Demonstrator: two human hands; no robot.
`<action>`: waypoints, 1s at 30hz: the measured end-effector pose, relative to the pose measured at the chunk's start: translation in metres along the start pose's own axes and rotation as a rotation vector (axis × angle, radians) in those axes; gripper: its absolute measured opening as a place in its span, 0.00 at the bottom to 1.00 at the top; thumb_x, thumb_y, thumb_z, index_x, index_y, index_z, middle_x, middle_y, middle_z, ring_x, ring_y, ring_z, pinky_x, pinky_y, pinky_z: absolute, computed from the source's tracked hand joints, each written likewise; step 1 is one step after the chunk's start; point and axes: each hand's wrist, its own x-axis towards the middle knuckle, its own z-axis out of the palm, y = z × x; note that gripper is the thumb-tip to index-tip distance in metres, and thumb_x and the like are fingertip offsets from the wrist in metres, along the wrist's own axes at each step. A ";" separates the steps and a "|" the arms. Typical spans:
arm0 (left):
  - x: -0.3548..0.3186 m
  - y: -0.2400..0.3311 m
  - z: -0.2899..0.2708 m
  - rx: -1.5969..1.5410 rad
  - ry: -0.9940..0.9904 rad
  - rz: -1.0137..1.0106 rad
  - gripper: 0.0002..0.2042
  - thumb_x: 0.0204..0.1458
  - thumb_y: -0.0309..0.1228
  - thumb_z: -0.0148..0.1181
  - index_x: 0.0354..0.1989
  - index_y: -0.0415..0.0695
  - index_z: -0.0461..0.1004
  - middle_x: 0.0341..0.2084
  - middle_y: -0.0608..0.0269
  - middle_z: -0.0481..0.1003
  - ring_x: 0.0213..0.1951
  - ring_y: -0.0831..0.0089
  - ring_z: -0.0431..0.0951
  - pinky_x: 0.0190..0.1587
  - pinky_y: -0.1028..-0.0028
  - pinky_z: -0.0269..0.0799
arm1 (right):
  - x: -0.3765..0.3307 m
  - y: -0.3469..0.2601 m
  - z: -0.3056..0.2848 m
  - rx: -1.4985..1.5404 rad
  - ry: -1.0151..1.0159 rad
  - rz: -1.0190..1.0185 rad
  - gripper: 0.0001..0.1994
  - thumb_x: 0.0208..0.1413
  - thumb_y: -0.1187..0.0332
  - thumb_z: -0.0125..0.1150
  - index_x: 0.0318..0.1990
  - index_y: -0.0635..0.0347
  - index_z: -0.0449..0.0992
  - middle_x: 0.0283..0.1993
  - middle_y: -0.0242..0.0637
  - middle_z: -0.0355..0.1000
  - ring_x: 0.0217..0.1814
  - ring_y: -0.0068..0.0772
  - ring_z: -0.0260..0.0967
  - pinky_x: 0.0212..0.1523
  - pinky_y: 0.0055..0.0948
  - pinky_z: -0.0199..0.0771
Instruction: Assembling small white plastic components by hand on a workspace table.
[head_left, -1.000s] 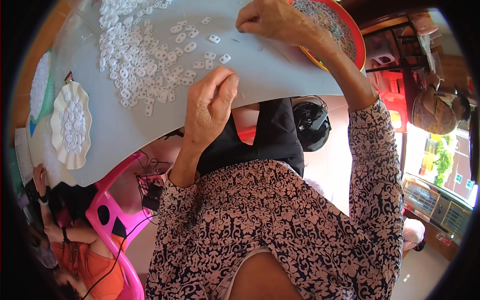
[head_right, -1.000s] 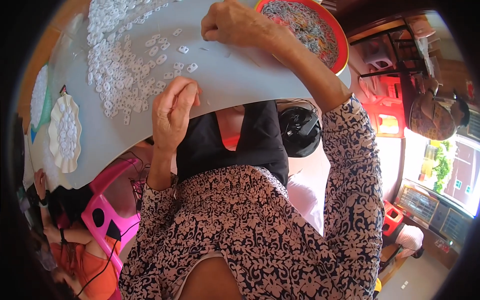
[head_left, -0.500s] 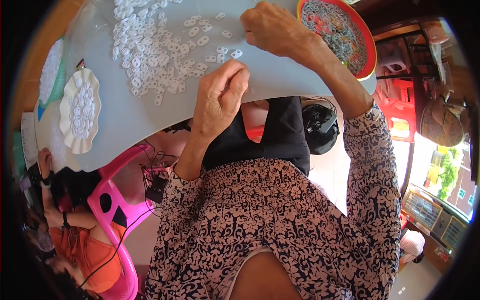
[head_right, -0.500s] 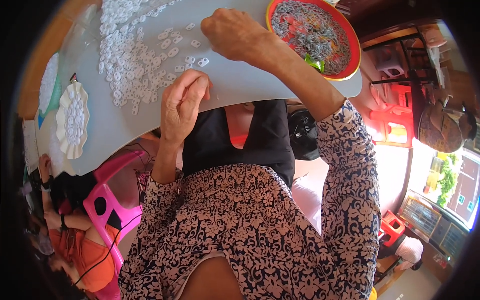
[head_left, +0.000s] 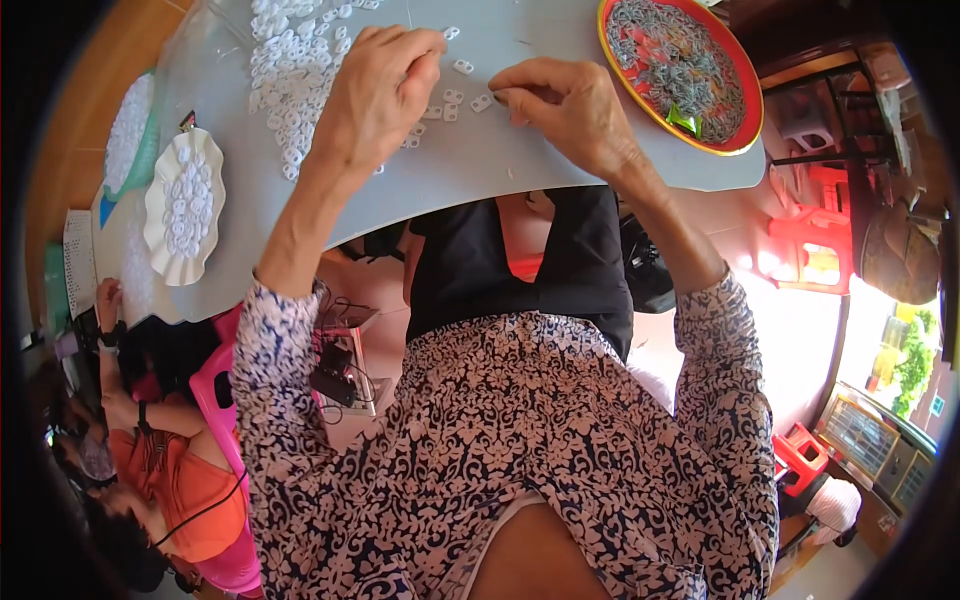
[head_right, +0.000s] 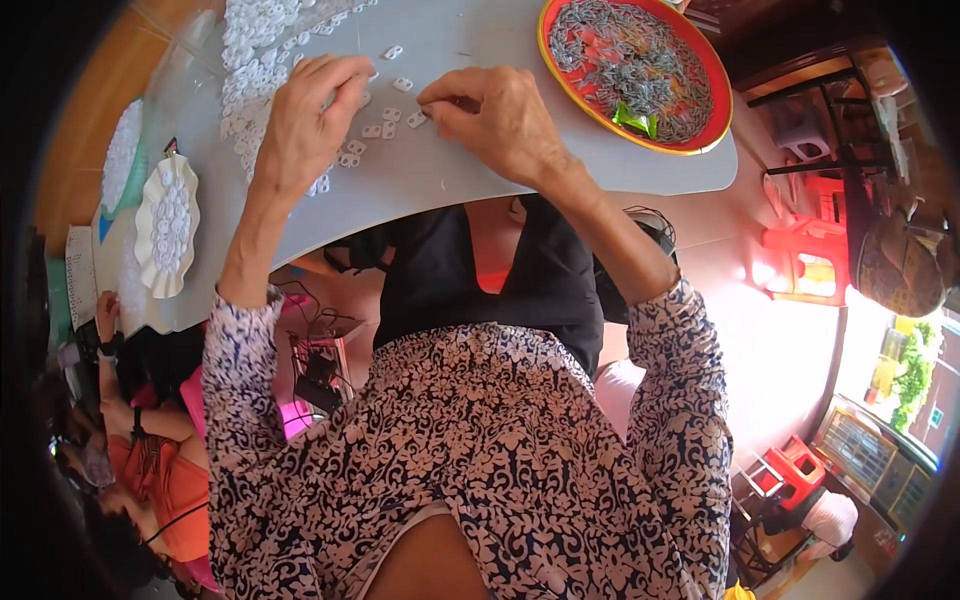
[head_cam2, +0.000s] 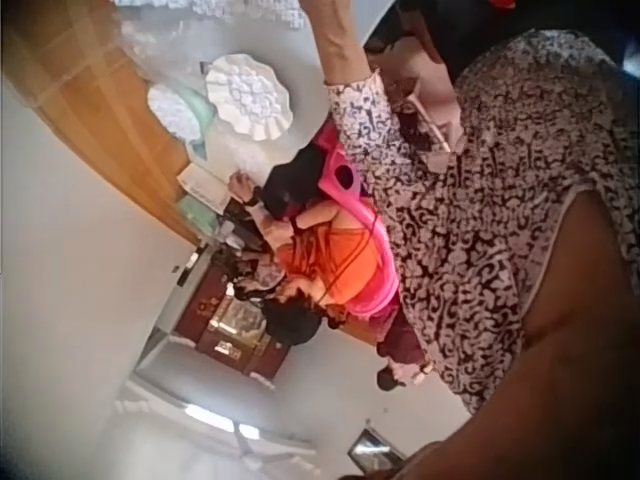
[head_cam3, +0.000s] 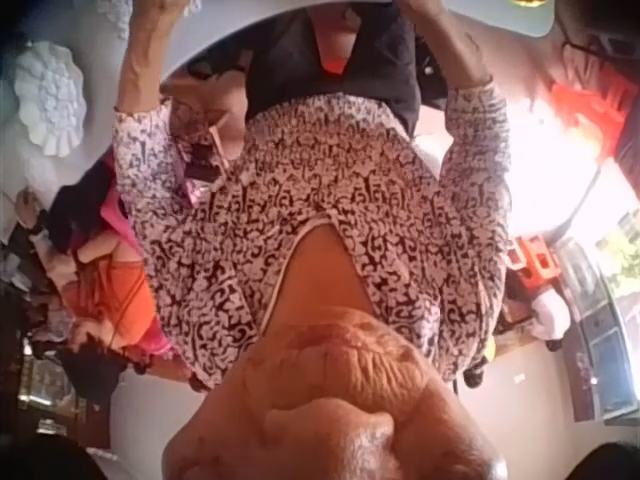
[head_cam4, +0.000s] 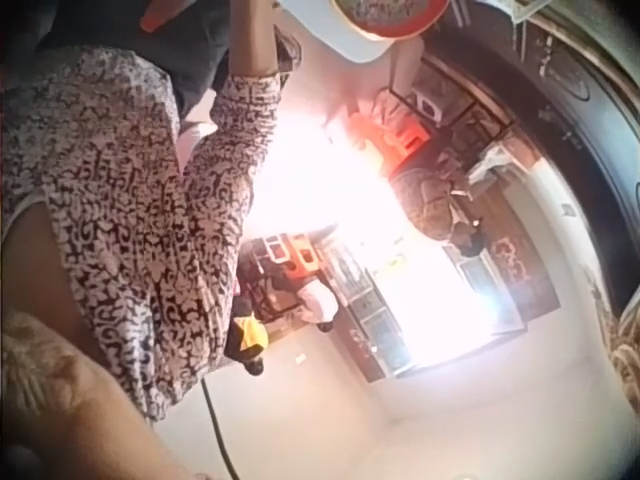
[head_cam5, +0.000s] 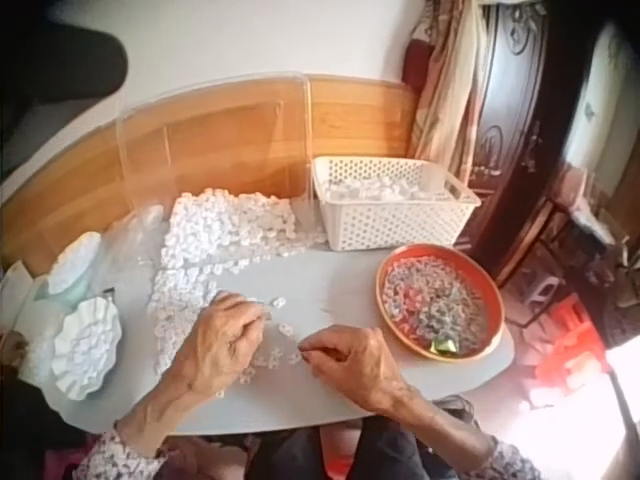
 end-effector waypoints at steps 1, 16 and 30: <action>0.006 -0.005 0.002 0.075 -0.071 0.072 0.06 0.47 0.24 0.54 0.34 0.38 0.72 0.25 0.55 0.71 0.36 0.56 0.69 0.42 0.64 0.66 | -0.003 -0.001 0.001 0.004 0.006 -0.003 0.09 0.47 0.72 0.58 0.36 0.63 0.79 0.23 0.39 0.75 0.25 0.26 0.74 0.31 0.24 0.73; 0.017 -0.023 0.021 0.045 -0.408 0.075 0.05 0.42 0.19 0.53 0.29 0.36 0.67 0.30 0.54 0.67 0.40 0.56 0.64 0.46 0.64 0.64 | -0.014 0.005 0.002 0.252 0.055 0.044 0.05 0.51 0.73 0.63 0.34 0.65 0.76 0.24 0.26 0.70 0.24 0.12 0.64 0.27 0.15 0.66; 0.002 0.030 0.020 -0.358 -0.230 -0.029 0.11 0.49 0.21 0.56 0.41 0.42 0.66 0.23 0.57 0.73 0.27 0.64 0.75 0.33 0.71 0.71 | -0.016 0.010 0.002 0.308 0.102 -0.009 0.08 0.53 0.73 0.60 0.40 0.65 0.77 0.26 0.31 0.73 0.25 0.15 0.66 0.27 0.18 0.69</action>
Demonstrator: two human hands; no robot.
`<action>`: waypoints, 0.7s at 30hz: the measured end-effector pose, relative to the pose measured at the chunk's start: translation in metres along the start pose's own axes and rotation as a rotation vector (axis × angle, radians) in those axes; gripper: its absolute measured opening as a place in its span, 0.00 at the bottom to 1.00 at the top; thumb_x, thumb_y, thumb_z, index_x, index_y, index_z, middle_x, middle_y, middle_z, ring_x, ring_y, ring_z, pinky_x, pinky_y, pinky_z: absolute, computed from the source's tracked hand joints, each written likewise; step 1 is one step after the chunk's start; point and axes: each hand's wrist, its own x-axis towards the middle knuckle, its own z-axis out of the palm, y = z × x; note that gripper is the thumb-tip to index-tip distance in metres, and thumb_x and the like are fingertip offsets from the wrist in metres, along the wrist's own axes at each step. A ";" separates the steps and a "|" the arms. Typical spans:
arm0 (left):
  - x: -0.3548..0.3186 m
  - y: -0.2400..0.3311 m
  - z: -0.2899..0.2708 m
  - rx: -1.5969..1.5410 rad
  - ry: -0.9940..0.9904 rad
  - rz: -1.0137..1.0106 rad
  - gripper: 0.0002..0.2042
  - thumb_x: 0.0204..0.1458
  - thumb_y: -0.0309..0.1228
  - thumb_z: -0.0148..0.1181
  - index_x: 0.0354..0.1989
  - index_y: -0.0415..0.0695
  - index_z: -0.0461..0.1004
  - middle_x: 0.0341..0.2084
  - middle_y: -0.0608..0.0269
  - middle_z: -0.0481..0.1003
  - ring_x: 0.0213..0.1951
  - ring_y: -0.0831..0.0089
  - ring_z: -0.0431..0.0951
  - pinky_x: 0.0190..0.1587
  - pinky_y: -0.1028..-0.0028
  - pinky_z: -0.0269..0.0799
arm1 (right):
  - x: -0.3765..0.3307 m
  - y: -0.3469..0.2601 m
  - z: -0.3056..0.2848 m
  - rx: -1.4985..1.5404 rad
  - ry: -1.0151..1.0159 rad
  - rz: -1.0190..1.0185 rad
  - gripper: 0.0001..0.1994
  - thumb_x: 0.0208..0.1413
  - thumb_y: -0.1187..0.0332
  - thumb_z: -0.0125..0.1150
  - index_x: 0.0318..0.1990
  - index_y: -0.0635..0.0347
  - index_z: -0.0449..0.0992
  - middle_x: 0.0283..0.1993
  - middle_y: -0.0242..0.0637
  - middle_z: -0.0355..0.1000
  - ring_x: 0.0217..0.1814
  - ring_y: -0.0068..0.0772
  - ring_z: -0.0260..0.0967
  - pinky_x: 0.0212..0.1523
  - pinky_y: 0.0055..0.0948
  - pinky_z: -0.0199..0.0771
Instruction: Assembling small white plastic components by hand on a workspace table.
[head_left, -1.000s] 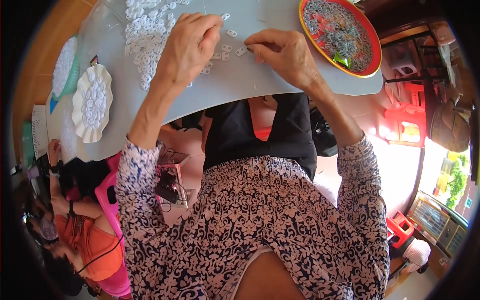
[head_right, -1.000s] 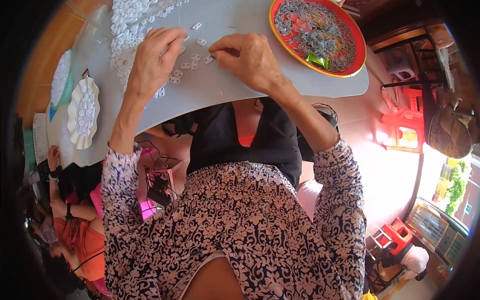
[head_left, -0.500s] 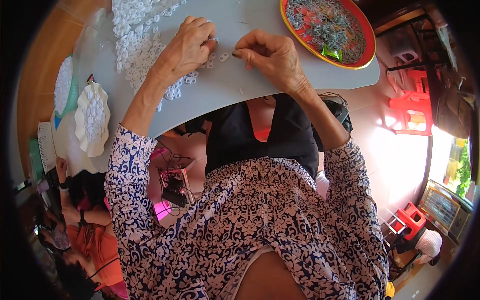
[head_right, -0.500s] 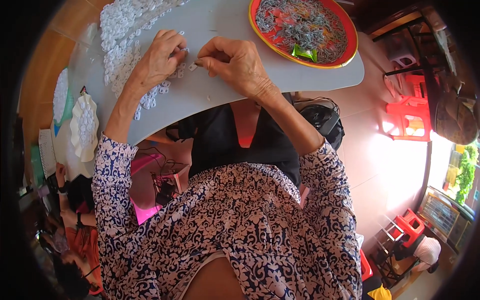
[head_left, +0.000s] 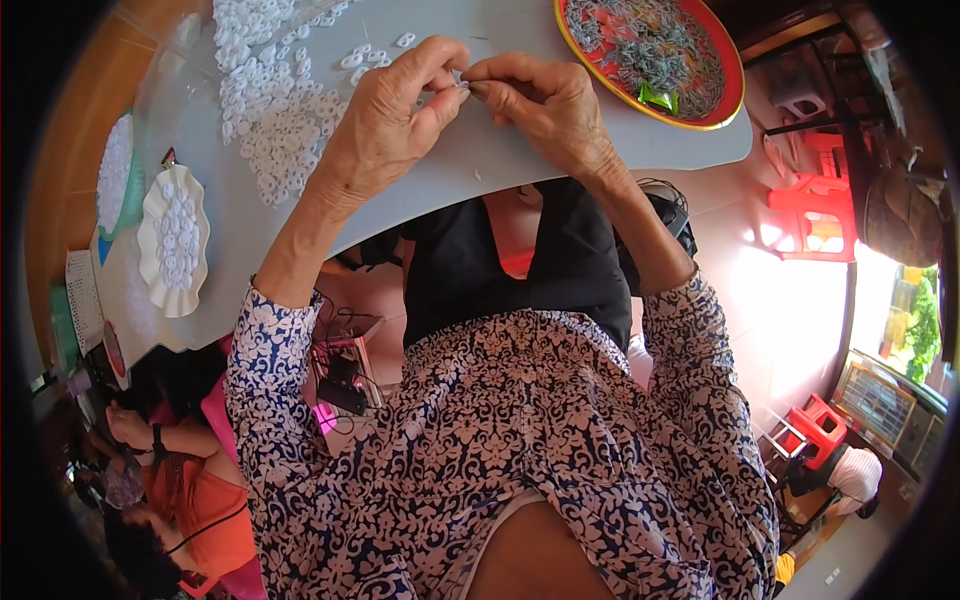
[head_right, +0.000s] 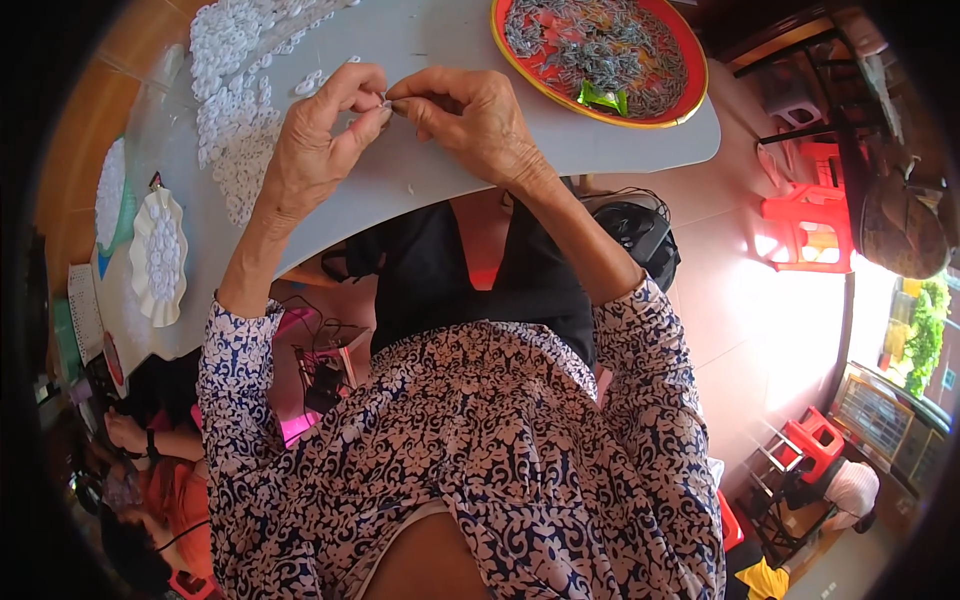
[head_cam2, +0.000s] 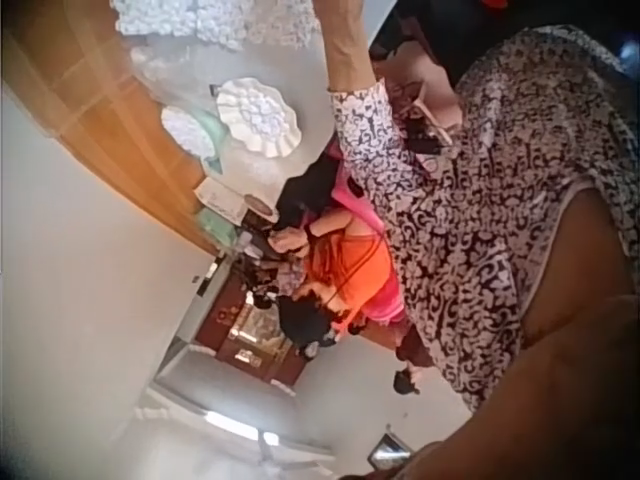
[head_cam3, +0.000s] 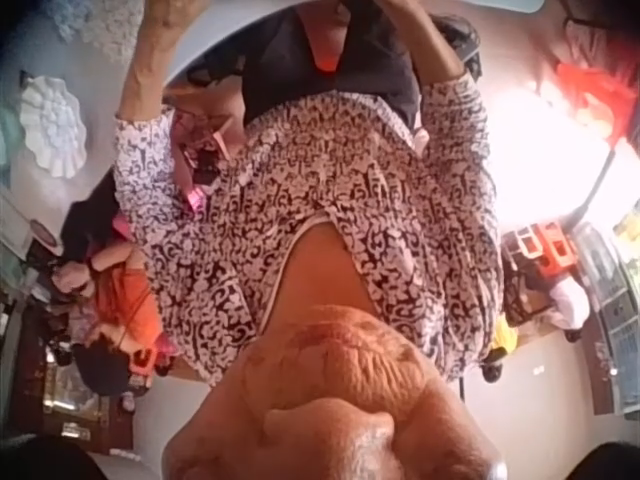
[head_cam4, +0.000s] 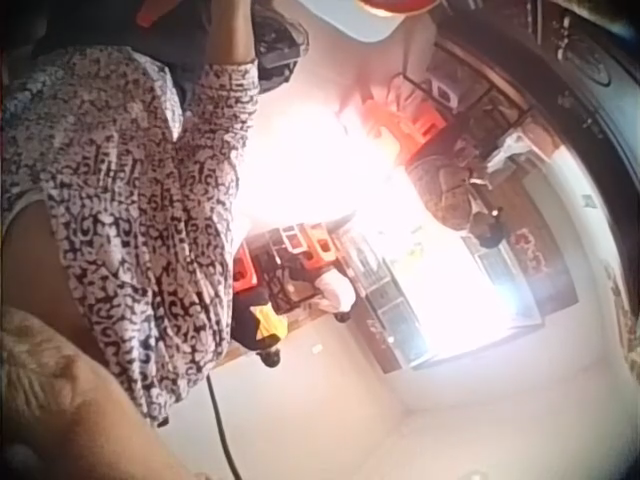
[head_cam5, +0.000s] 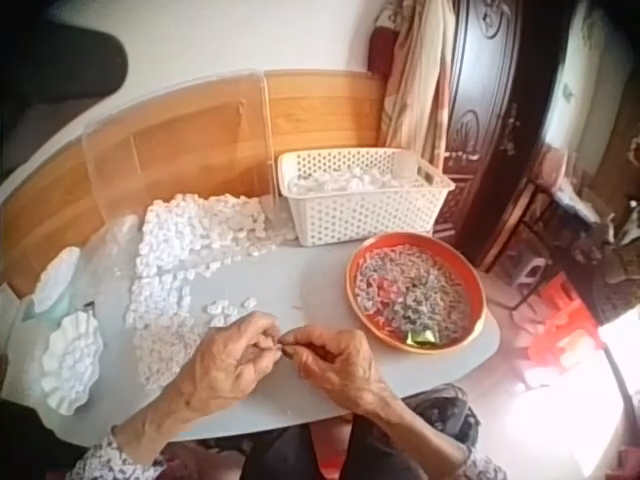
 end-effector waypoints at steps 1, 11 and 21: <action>-0.001 0.001 0.001 0.017 -0.010 -0.017 0.12 0.49 0.21 0.57 0.41 0.42 0.66 0.24 0.58 0.73 0.28 0.63 0.76 0.33 0.71 0.71 | 0.000 0.000 -0.001 -0.001 0.000 0.002 0.08 0.53 0.73 0.60 0.40 0.65 0.77 0.26 0.31 0.73 0.25 0.15 0.66 0.27 0.18 0.69; -0.008 0.002 0.000 -0.208 0.002 -0.187 0.07 0.53 0.28 0.56 0.39 0.40 0.69 0.23 0.63 0.75 0.27 0.76 0.74 0.28 0.77 0.68 | 0.000 0.003 -0.003 0.057 -0.026 0.015 0.07 0.55 0.71 0.58 0.36 0.67 0.76 0.25 0.29 0.71 0.25 0.15 0.65 0.27 0.18 0.67; -0.017 0.009 0.031 -0.330 0.205 -0.269 0.08 0.57 0.31 0.52 0.36 0.39 0.73 0.19 0.68 0.74 0.23 0.85 0.67 0.26 0.82 0.63 | -0.001 0.001 -0.003 0.162 -0.005 0.026 0.08 0.57 0.70 0.58 0.36 0.66 0.77 0.23 0.26 0.70 0.24 0.12 0.62 0.26 0.16 0.65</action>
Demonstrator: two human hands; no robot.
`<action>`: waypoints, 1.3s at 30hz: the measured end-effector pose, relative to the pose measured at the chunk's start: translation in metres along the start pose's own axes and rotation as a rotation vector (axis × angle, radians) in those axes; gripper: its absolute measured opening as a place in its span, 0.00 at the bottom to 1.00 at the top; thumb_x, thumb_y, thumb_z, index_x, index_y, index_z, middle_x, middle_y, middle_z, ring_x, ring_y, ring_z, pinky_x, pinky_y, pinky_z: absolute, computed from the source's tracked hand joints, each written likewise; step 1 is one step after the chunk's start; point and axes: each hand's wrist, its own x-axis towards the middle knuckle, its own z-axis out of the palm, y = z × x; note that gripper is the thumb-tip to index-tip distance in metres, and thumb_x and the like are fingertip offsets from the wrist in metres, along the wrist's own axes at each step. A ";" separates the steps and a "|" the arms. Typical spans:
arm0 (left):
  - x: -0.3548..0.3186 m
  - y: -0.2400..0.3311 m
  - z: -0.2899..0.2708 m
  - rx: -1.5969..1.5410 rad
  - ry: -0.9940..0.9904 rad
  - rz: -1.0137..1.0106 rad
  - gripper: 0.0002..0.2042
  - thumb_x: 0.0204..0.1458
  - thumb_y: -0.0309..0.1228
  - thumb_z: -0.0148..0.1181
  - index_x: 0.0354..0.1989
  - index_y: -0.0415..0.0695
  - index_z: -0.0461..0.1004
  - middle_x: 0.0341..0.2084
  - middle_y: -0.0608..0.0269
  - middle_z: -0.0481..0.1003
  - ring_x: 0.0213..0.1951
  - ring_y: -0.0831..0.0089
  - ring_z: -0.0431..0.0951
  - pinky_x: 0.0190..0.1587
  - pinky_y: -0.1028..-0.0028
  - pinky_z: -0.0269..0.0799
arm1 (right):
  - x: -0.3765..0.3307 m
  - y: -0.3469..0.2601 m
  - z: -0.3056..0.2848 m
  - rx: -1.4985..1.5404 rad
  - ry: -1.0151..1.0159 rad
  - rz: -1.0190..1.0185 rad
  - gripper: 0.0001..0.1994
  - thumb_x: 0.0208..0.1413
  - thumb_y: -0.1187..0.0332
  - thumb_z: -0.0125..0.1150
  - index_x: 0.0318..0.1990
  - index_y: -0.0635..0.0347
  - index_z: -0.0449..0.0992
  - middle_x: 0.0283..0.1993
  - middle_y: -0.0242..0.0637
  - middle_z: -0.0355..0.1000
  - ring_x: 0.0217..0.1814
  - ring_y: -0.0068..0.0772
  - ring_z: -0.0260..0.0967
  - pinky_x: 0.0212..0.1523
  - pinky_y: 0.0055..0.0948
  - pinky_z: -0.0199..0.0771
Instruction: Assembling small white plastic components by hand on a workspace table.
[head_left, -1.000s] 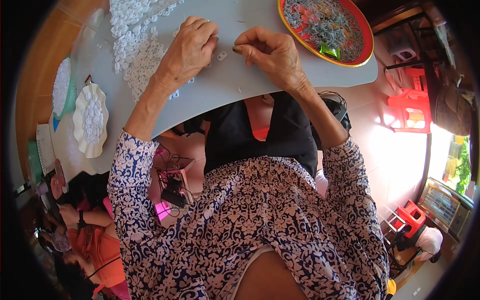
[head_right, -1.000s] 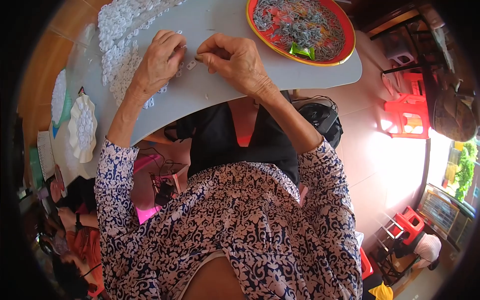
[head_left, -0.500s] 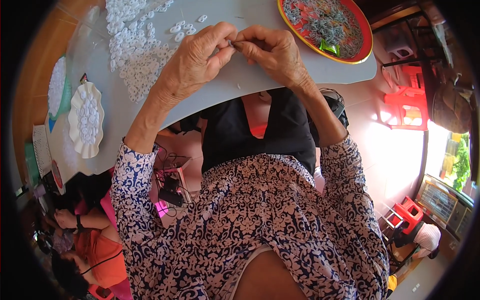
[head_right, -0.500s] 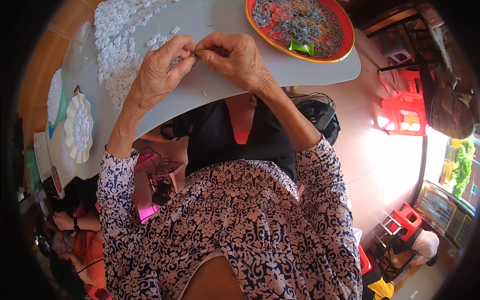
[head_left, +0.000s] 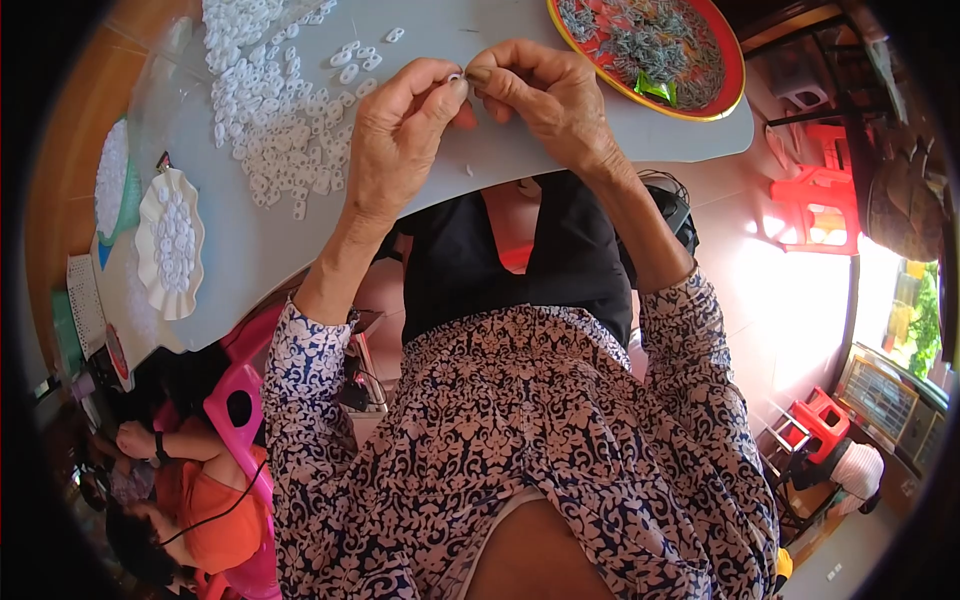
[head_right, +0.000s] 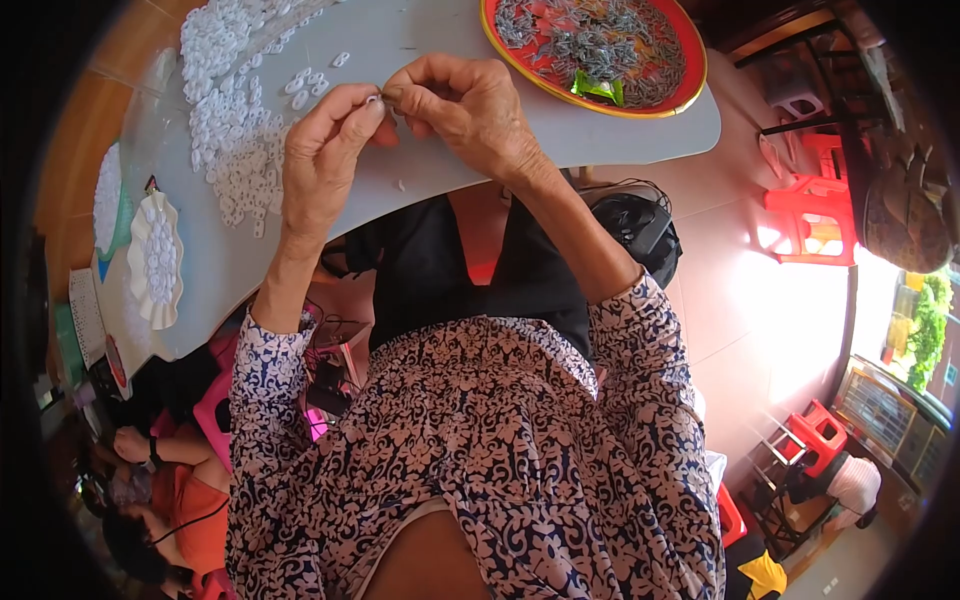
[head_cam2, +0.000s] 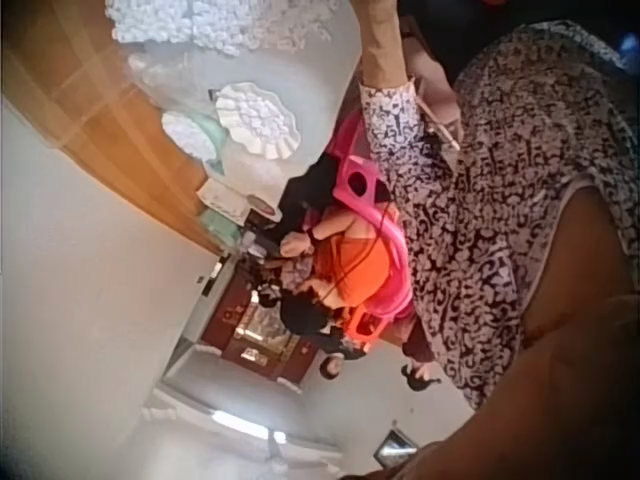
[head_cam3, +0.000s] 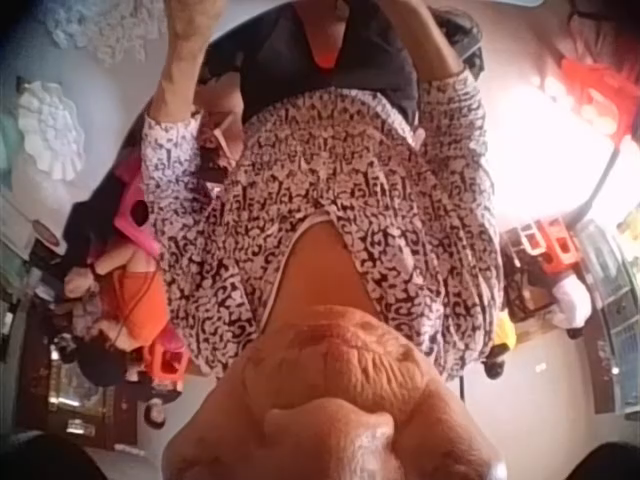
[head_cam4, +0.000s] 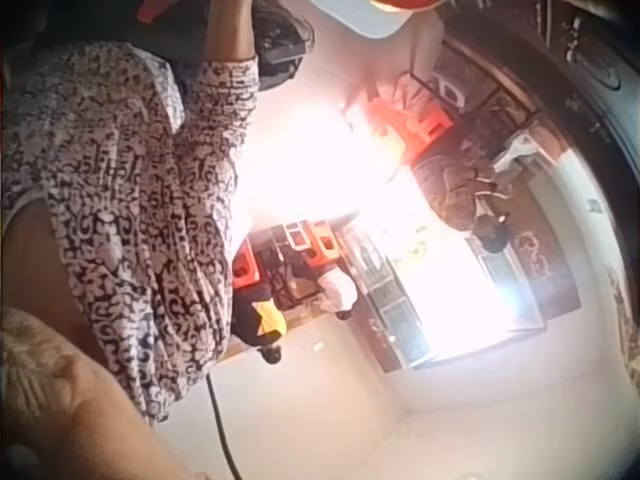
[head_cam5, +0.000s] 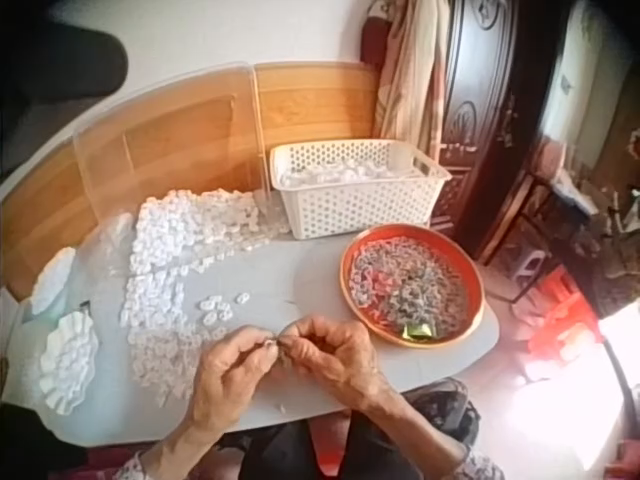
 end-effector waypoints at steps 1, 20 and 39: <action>0.000 -0.002 0.002 -0.034 0.036 0.013 0.08 0.57 0.31 0.51 0.36 0.39 0.73 0.19 0.68 0.73 0.23 0.85 0.67 0.26 0.82 0.63 | 0.000 0.000 0.000 0.000 0.001 0.002 0.08 0.57 0.70 0.58 0.36 0.66 0.77 0.23 0.26 0.70 0.24 0.12 0.62 0.26 0.16 0.65; -0.009 0.010 -0.015 -0.006 -0.158 -0.142 0.11 0.58 0.34 0.49 0.32 0.39 0.72 0.17 0.67 0.72 0.23 0.82 0.70 0.30 0.80 0.66 | 0.001 -0.002 0.000 -0.022 -0.047 0.000 0.07 0.55 0.70 0.59 0.35 0.66 0.77 0.27 0.29 0.74 0.28 0.15 0.69 0.31 0.17 0.70; -0.006 0.002 -0.017 0.032 -0.178 -0.127 0.12 0.58 0.35 0.48 0.31 0.40 0.71 0.14 0.67 0.69 0.22 0.80 0.68 0.29 0.78 0.64 | 0.003 0.008 0.001 0.156 -0.087 -0.046 0.07 0.55 0.76 0.58 0.41 0.64 0.70 0.33 0.30 0.72 0.36 0.18 0.70 0.39 0.19 0.73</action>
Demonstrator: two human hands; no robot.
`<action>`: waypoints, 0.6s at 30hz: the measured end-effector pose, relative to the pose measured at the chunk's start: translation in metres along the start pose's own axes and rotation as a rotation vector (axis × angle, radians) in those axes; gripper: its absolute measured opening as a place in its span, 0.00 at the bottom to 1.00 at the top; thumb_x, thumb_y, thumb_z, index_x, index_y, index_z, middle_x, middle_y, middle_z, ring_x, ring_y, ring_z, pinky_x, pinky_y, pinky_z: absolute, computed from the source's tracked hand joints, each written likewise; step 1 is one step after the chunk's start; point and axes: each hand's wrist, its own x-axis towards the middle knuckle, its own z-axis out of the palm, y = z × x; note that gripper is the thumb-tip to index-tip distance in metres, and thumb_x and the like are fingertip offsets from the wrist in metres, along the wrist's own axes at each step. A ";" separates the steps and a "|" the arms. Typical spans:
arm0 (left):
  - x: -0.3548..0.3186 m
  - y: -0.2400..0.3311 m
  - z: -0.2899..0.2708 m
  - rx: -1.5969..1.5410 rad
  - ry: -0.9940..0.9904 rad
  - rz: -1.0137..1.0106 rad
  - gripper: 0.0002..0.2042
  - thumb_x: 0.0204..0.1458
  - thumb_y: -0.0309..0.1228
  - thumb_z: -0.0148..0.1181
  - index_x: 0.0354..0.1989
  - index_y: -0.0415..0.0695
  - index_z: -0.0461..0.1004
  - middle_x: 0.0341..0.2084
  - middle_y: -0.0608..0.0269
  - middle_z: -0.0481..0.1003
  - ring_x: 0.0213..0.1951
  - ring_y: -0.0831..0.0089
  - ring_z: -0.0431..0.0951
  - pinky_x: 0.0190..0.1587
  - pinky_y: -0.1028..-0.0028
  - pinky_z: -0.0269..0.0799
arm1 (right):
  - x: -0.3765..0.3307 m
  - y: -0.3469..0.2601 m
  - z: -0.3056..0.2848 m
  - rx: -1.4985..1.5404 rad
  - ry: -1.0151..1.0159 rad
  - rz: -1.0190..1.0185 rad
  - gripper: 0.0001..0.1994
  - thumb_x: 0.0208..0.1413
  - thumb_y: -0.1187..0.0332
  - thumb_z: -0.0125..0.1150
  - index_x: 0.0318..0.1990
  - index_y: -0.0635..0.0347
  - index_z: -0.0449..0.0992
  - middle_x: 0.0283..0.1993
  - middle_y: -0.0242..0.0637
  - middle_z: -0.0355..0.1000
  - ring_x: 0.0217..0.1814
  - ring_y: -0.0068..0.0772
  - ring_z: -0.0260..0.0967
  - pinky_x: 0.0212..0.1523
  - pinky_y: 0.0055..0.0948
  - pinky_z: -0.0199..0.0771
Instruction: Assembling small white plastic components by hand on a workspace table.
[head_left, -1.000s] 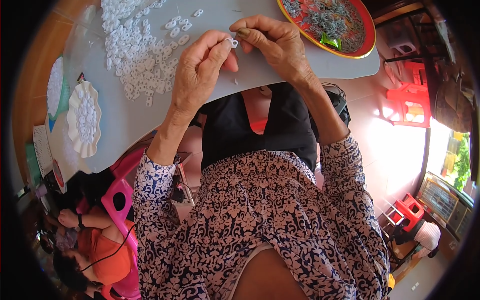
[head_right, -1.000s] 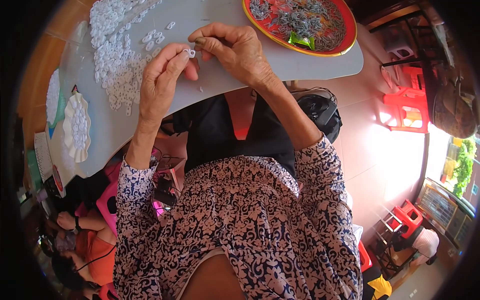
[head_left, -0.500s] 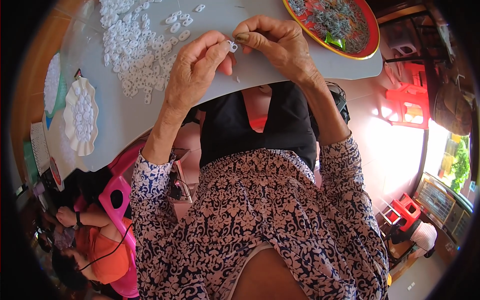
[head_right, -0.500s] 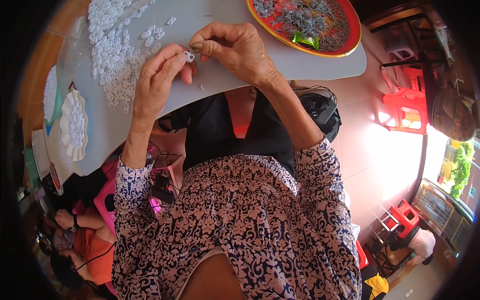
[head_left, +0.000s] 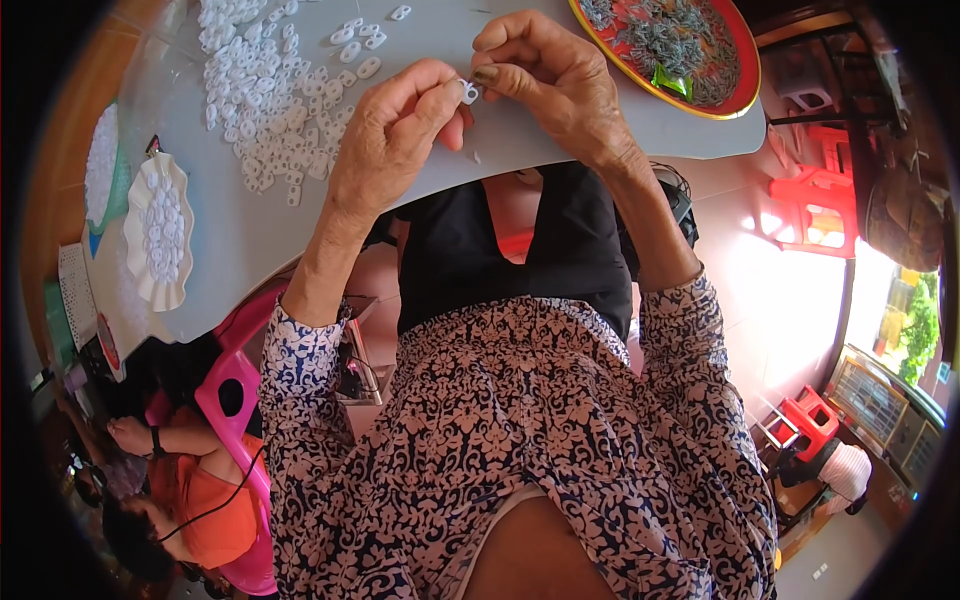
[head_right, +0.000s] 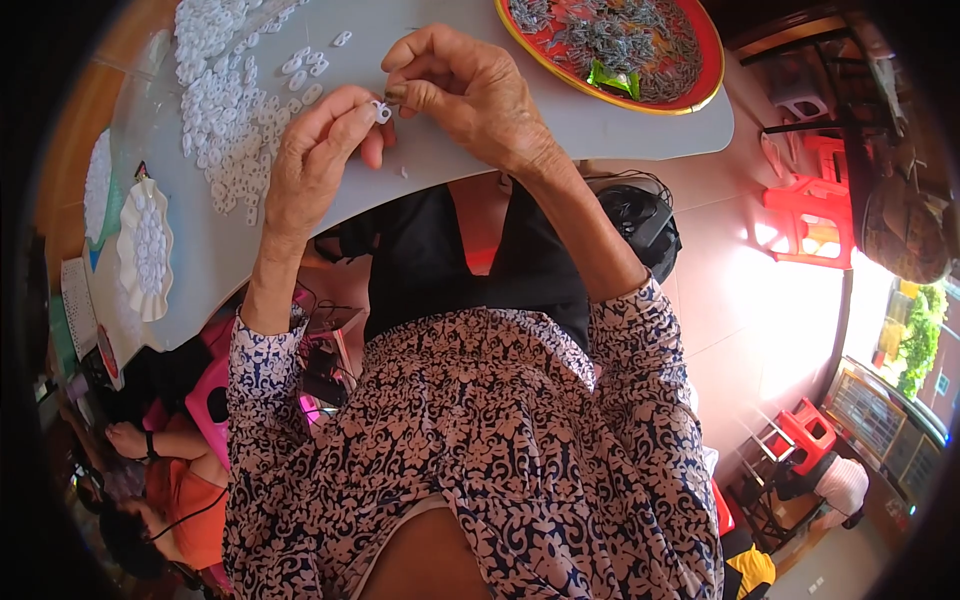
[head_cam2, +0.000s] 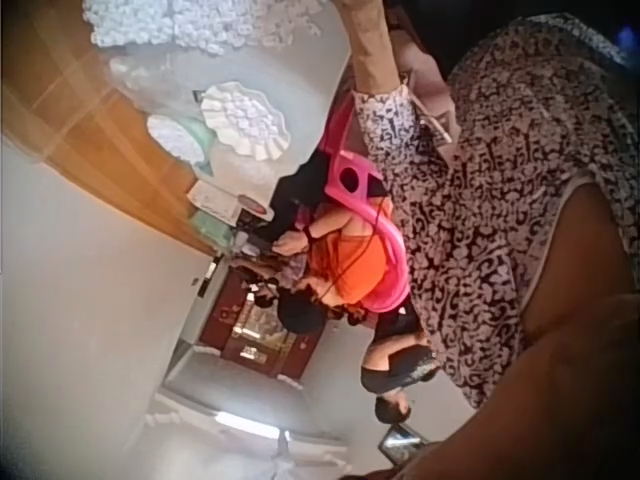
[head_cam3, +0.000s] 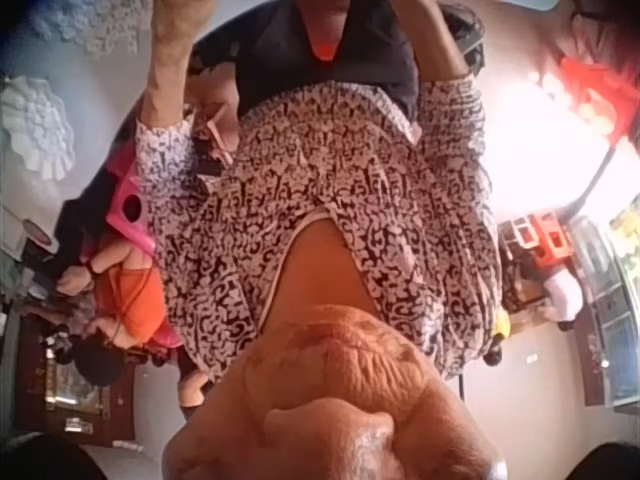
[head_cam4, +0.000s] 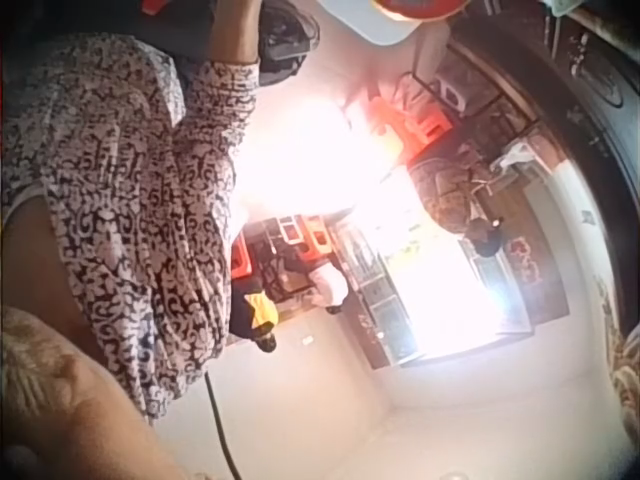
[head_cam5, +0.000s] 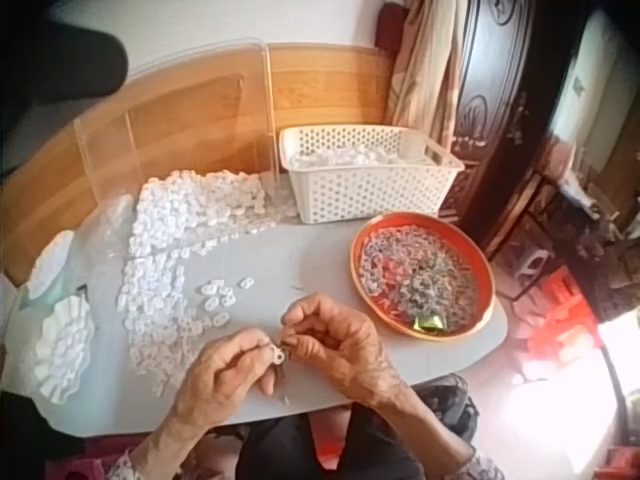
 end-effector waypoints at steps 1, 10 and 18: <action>0.000 0.000 0.000 0.000 0.000 0.003 0.12 0.58 0.35 0.48 0.30 0.40 0.71 0.14 0.67 0.69 0.22 0.80 0.68 0.29 0.78 0.64 | 0.000 -0.001 0.000 -0.001 0.000 0.000 0.07 0.55 0.76 0.58 0.41 0.64 0.70 0.33 0.30 0.72 0.36 0.18 0.70 0.39 0.19 0.73; 0.000 -0.003 0.001 -0.007 -0.005 0.004 0.11 0.58 0.35 0.49 0.31 0.40 0.71 0.14 0.67 0.70 0.21 0.81 0.68 0.28 0.78 0.64 | -0.002 -0.004 0.000 -0.058 -0.010 0.018 0.08 0.54 0.77 0.57 0.42 0.64 0.70 0.33 0.31 0.72 0.37 0.18 0.70 0.40 0.18 0.72; -0.006 -0.008 0.011 -0.074 0.101 0.012 0.10 0.57 0.34 0.50 0.32 0.40 0.72 0.15 0.68 0.70 0.21 0.82 0.68 0.26 0.79 0.63 | -0.003 -0.001 0.001 -0.089 -0.020 -0.026 0.10 0.53 0.79 0.57 0.44 0.64 0.69 0.34 0.32 0.73 0.39 0.18 0.71 0.42 0.19 0.72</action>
